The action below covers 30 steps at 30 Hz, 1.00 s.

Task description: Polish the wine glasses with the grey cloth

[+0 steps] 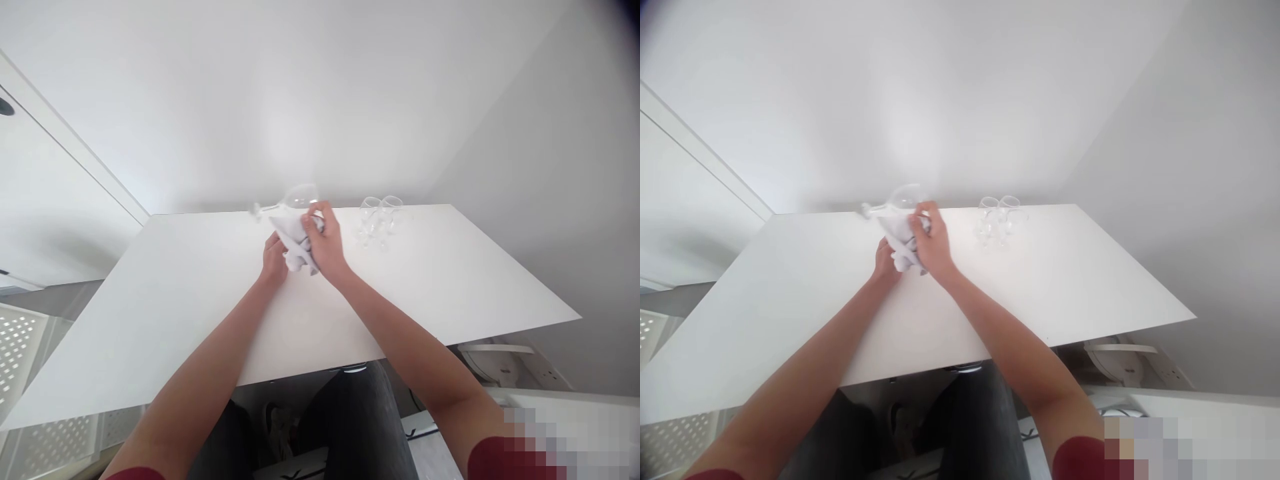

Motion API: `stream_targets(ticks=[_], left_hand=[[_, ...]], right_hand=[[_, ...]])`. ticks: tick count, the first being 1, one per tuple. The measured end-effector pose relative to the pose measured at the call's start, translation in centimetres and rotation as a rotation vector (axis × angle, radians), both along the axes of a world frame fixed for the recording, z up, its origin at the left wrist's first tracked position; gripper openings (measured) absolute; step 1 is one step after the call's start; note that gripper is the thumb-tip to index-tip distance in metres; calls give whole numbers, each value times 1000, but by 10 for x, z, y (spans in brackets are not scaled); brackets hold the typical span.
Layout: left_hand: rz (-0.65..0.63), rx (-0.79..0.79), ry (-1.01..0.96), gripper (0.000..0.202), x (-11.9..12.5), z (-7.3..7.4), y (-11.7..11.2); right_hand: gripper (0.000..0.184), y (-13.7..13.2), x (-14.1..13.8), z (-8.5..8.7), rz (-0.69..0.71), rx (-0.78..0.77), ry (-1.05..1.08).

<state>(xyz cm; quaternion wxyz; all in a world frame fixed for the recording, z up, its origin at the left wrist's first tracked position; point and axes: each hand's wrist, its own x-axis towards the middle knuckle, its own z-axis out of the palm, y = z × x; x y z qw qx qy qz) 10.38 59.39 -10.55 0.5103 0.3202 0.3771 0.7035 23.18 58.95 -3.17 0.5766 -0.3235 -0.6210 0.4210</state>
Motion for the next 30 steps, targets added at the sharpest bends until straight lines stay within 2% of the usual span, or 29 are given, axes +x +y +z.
stream_targets(ticks=[3,5,10,16,19,22,26,30], left_hand=[[-158,131,42,36,2,7,-6],[-216,159,44,38,1,11,-8],[-118,130,29,38,2,9,-6],[-86,102,43,51,2,5,-4],[31,140,82,52,-2,4,-2],[167,132,126,49,-6,1,0],[183,89,229,47,-7,-1,0],[224,68,346,49,-6,-1,-3]], right_hand=[[36,19,22,-27,-30,-95,81],[38,30,25,-43,42,-131,111],[39,46,19,-65,209,-113,132],[42,45,20,-69,341,-59,-11],[51,42,24,-66,367,-157,91],[62,44,29,-64,337,-287,211],[53,50,32,-64,363,-464,316],[47,55,30,-66,469,-516,379]])
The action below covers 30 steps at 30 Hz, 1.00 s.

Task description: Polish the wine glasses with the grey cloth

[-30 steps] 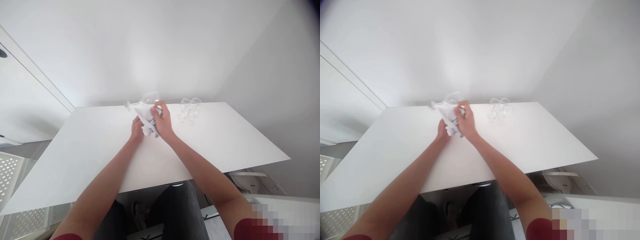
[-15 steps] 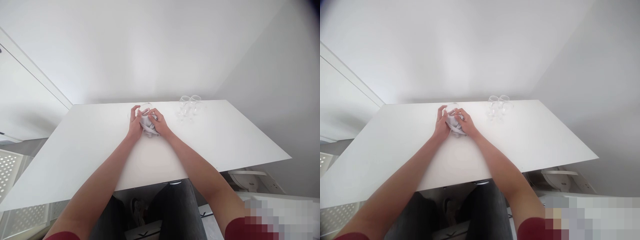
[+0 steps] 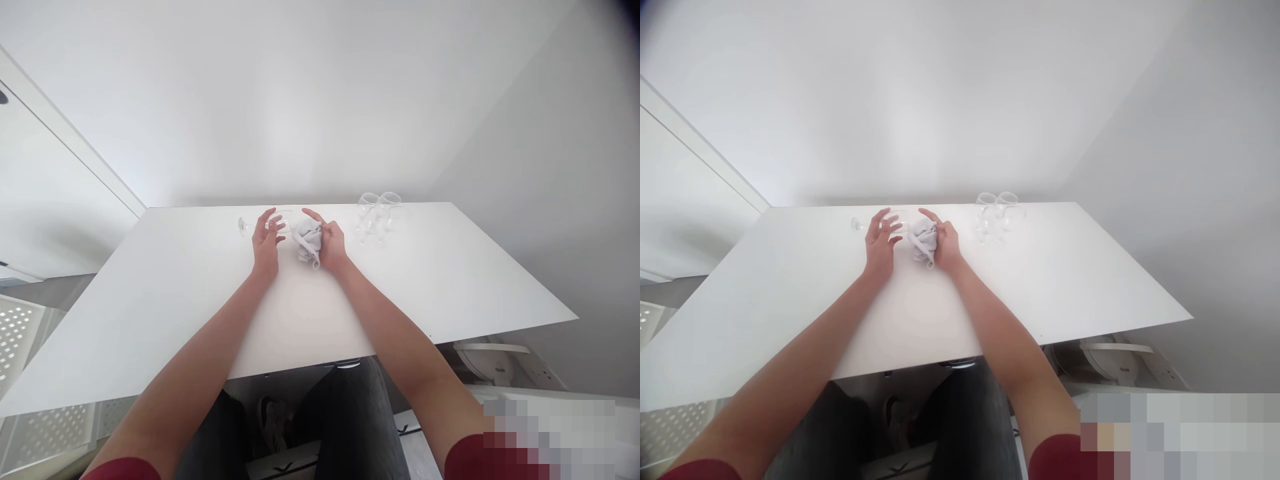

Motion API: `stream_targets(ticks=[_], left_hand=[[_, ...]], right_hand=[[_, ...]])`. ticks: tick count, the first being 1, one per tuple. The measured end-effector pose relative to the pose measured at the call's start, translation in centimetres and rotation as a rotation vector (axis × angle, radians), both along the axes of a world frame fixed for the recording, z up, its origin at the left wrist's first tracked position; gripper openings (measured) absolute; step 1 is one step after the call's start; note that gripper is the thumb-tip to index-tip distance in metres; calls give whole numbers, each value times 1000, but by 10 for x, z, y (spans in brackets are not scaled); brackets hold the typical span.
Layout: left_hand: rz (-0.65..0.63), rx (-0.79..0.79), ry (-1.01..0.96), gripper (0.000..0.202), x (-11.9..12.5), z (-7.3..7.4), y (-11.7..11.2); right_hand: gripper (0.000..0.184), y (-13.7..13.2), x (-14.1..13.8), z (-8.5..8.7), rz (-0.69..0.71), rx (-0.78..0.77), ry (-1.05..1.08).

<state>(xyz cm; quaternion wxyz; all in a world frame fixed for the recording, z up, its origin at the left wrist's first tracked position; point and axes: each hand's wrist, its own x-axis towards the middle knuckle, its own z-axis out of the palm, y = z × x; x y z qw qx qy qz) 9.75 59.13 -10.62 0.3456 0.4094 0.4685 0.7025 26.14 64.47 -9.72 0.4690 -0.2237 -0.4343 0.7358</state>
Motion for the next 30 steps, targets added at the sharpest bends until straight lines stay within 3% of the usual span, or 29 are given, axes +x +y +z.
stream_targets(ticks=[5,13,20,25,30], left_hand=[[42,-40,18,46,1,2,-1],[-7,24,51,41,6,6,-5],[101,79,-65,50,-2,5,-4],[-45,141,38,40,5,16,-11],[-129,166,-114,43,3,17,-12]], right_hand=[[47,5,-5,-6,-208,32,-86],[38,10,-8,-17,-286,259,-212],[48,0,-6,-11,33,525,-291],[53,-15,-8,-6,152,403,-354],[76,-19,-6,1,401,207,-165]])
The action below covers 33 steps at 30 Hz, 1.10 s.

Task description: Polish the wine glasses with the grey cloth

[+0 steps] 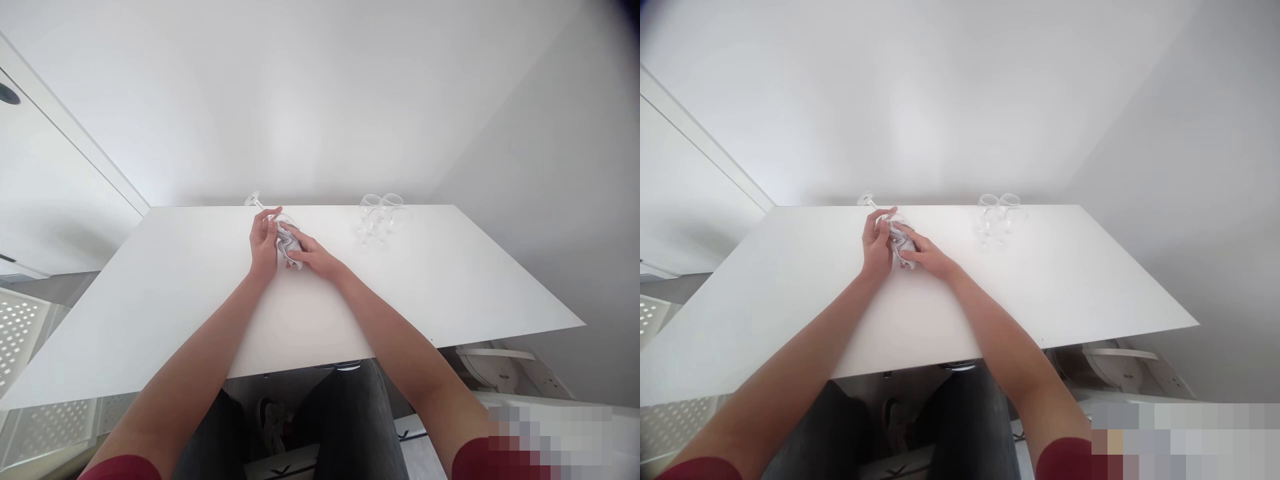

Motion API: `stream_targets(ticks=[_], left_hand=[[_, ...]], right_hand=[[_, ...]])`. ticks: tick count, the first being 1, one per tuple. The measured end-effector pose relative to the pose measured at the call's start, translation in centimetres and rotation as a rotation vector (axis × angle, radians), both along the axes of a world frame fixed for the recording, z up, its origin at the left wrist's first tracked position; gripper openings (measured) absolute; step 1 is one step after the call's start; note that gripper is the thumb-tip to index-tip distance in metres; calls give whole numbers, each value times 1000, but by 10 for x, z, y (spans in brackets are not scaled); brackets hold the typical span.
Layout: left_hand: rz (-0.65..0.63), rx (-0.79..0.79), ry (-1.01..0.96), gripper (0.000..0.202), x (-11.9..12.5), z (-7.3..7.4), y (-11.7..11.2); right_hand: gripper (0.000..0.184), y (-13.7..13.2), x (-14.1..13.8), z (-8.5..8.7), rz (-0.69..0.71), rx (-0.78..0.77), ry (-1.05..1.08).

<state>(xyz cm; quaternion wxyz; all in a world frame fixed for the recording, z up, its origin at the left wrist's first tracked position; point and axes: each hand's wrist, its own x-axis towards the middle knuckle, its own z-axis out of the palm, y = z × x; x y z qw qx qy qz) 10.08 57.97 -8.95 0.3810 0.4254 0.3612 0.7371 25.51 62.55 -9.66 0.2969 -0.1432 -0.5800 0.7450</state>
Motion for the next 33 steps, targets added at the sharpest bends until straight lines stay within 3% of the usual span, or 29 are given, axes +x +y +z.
stream_targets(ticks=[5,12,16,19,23,29,31,33], left_hand=[[-103,63,-78,39,-2,-1,4],[-124,59,-62,38,0,1,4],[-137,58,-95,36,-3,-1,7],[-143,34,-101,37,-3,0,6],[-173,-30,-54,44,-1,5,1],[-205,-12,-29,50,3,5,-1],[-175,-31,-22,48,4,3,0],[-150,-40,-16,46,3,1,2]], right_hand=[[68,3,7,5,54,-162,125],[72,-4,-6,0,-254,138,-23],[49,-7,-3,7,-112,-68,111],[38,-7,3,13,-101,-131,197],[37,-5,4,11,-93,-30,188],[55,-6,-5,2,-433,232,-21],[54,-6,-6,2,-437,251,-45],[48,-6,-5,4,-350,144,3]])
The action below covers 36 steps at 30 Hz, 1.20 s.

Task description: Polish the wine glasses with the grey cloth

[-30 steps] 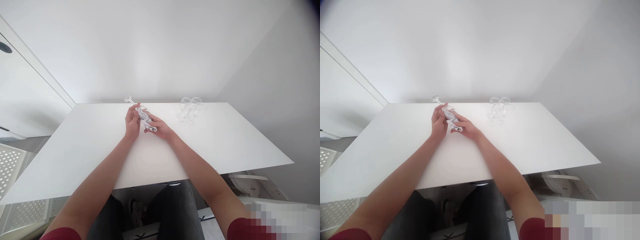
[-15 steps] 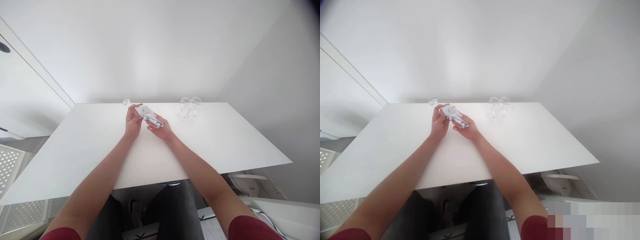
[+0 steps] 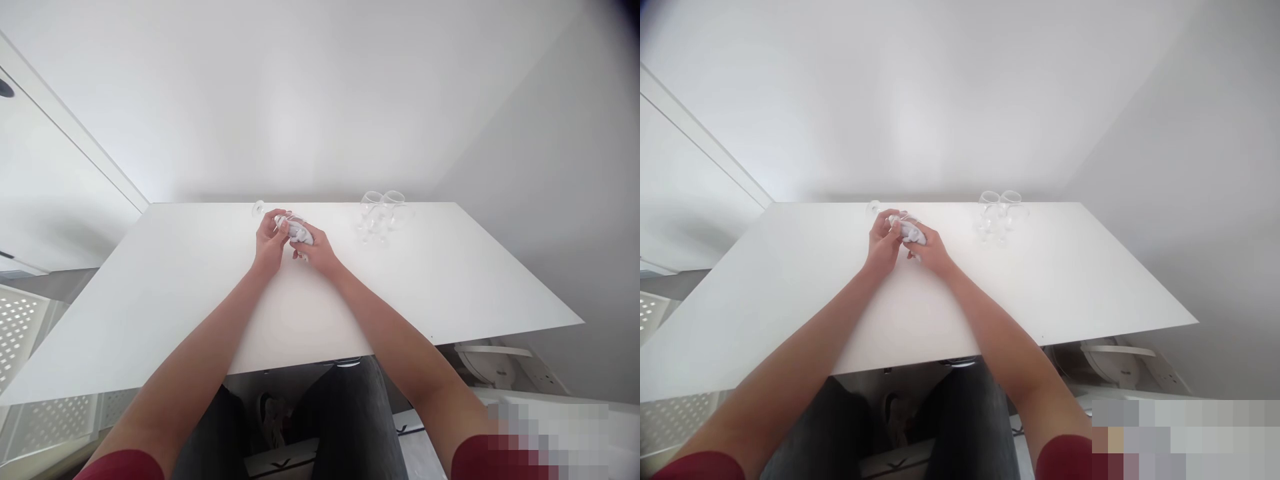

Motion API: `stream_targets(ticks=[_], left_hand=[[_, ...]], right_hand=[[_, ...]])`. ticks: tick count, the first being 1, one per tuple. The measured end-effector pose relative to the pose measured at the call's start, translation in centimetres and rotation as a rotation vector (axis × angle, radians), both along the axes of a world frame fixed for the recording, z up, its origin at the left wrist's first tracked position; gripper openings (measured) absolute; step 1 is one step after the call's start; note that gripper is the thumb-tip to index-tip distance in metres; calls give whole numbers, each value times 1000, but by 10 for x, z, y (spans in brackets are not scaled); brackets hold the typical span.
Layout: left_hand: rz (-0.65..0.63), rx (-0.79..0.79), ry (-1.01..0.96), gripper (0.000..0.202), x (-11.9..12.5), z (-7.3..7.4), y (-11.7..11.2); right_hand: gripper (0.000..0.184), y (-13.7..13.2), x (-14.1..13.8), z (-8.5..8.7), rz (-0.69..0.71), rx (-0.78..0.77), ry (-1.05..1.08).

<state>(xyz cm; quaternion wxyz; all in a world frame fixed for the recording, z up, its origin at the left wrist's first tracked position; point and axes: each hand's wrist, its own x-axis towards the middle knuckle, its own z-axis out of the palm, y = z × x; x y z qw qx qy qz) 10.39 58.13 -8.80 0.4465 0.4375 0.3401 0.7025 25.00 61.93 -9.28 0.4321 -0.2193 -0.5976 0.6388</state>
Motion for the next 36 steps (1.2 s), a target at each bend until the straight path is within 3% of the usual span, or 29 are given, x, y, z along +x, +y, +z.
stream_targets(ticks=[3,5,9,12,16,18,22,25,28,30,33,36], left_hand=[[41,44,30,51,-1,-1,2],[60,63,59,51,-2,-3,3],[19,29,12,42,-3,-6,5],[-3,-4,-40,47,-5,-8,7],[-8,36,-5,69,-10,-13,12],[-12,60,46,69,-10,-15,13],[-84,29,102,48,-6,-15,11],[-138,-19,58,28,-3,-12,7],[-169,-226,-79,20,-5,-7,7],[-272,-436,-142,36,-8,-3,7],[-559,-627,-123,66,-11,1,7],[-743,-582,-44,52,-13,2,3]], right_hand=[[34,2,6,4,145,-226,148],[30,4,9,6,146,-279,183],[38,3,8,5,44,-103,105],[43,3,6,3,16,34,8],[40,3,7,5,96,-132,154],[38,4,6,6,92,-193,185],[38,10,6,4,-58,-198,210],[36,20,12,1,-207,-244,356],[40,29,20,-2,-311,-248,440],[43,32,23,-3,-335,-216,380],[45,29,22,-5,-318,-173,240],[47,23,18,-3,-324,-91,124]])
